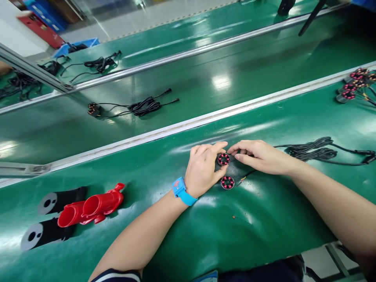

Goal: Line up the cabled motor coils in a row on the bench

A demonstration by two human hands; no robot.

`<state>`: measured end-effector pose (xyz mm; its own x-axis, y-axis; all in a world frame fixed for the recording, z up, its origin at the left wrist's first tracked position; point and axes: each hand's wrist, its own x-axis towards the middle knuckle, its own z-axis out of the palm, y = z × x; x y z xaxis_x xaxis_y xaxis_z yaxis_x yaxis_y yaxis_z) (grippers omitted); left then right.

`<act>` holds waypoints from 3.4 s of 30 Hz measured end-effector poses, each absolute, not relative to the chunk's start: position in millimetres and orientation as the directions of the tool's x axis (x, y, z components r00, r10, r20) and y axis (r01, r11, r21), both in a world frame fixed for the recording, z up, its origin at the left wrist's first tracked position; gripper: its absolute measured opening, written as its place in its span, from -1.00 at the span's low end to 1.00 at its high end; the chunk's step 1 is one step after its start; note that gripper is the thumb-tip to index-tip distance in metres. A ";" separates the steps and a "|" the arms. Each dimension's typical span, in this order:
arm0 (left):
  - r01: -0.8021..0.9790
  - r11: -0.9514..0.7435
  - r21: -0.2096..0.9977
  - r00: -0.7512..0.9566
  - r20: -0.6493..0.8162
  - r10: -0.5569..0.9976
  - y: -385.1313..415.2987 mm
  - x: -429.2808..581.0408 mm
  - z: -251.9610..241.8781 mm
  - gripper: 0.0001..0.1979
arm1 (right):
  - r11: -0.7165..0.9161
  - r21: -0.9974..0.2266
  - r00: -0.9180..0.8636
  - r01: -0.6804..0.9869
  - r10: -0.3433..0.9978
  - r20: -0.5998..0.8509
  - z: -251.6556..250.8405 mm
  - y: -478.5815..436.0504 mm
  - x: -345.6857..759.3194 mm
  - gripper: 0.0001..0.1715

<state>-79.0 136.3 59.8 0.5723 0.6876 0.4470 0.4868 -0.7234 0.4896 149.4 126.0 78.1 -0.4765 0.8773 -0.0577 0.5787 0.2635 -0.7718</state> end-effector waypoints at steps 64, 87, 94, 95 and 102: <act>0.581 -0.674 0.456 0.775 -0.057 0.630 133.9 -97.4 94.2 -0.71 | 0.305 -0.237 -0.298 0.922 0.952 0.066 109.9 116.7 263.9 -0.60; 0.607 -0.671 0.426 0.774 -0.125 0.621 129.8 -96.5 98.5 -0.77 | -0.223 -0.145 0.154 0.964 0.913 -0.377 114.8 110.0 321.4 -0.14; 0.614 -0.668 0.420 0.774 -0.156 0.614 128.7 -94.4 100.8 -0.77 | -0.186 -0.139 0.118 0.973 0.912 -0.393 97.6 117.5 320.0 -0.03; 0.617 -0.666 0.420 0.773 -0.161 0.614 128.1 -94.3 101.5 -0.78 | -0.169 -0.142 0.104 0.975 0.918 -0.383 95.5 118.4 319.3 -0.02; 0.717 -0.608 0.342 0.653 -0.024 0.757 145.7 -106.5 109.1 -0.70 | -0.090 -0.139 0.072 0.986 0.989 -0.129 87.9 128.9 292.9 0.10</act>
<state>-106.5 145.7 109.1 0.6532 0.7568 -0.0236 0.7167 -0.6079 0.3418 292.9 128.9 87.9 0.0721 0.9891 -0.1286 0.9863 -0.0899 -0.1386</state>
